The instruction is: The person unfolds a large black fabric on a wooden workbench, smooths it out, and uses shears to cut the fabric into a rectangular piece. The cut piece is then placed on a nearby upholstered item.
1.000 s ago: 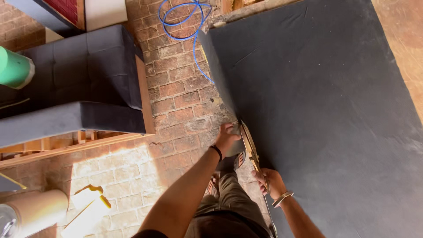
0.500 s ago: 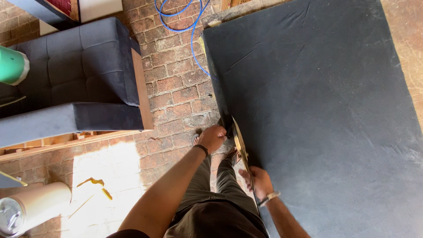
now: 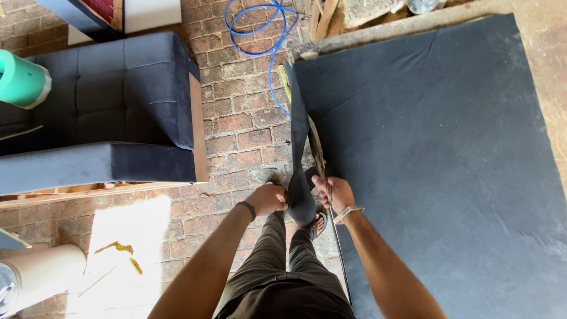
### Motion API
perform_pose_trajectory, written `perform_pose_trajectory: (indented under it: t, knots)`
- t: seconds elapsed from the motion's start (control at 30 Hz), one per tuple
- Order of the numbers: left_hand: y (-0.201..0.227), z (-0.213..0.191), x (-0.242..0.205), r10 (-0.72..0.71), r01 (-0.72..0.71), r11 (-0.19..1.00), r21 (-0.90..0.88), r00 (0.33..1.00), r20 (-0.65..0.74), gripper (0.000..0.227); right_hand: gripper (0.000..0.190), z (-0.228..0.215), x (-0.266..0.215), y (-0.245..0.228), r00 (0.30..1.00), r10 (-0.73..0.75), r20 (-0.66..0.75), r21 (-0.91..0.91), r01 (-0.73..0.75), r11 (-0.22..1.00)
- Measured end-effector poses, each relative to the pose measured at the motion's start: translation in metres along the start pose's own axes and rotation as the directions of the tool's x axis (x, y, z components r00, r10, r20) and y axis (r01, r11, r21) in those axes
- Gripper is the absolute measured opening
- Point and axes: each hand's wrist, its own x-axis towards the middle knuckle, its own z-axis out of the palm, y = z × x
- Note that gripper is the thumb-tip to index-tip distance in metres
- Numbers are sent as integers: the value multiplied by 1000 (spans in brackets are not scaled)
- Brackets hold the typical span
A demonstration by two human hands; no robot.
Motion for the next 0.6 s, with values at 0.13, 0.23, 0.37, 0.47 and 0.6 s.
perform_pose_trajectory:
  t: [0.13, 0.23, 0.37, 0.47, 0.6]
  knots:
    - [-9, -7, -5, -15, 15, 1000, -9, 999, 49, 32, 48, 9, 39, -33, 1000, -9, -15, -28, 9, 1000]
    - [-13, -13, -8, -41, 43, 999, -19, 994, 102, 34, 50, 16, 61, -57, 999, -25, -20, -56, 24, 998]
    - [-15, -23, -8, -38, 43, 999, -19, 976, 216, 37, 49, 26, 87, -87, 998, -35, -59, -82, 30, 996]
    - [-12, -31, -1, -67, 59, 998, 36, 951, 302, 41, 48, 33, 105, -107, 996, -48, -79, -110, 39, 993]
    - [-14, -31, 5, -76, -2, 982, 191, 913, 401, 45, 46, 42, 118, -119, 996, -70, -53, -67, 66, 996]
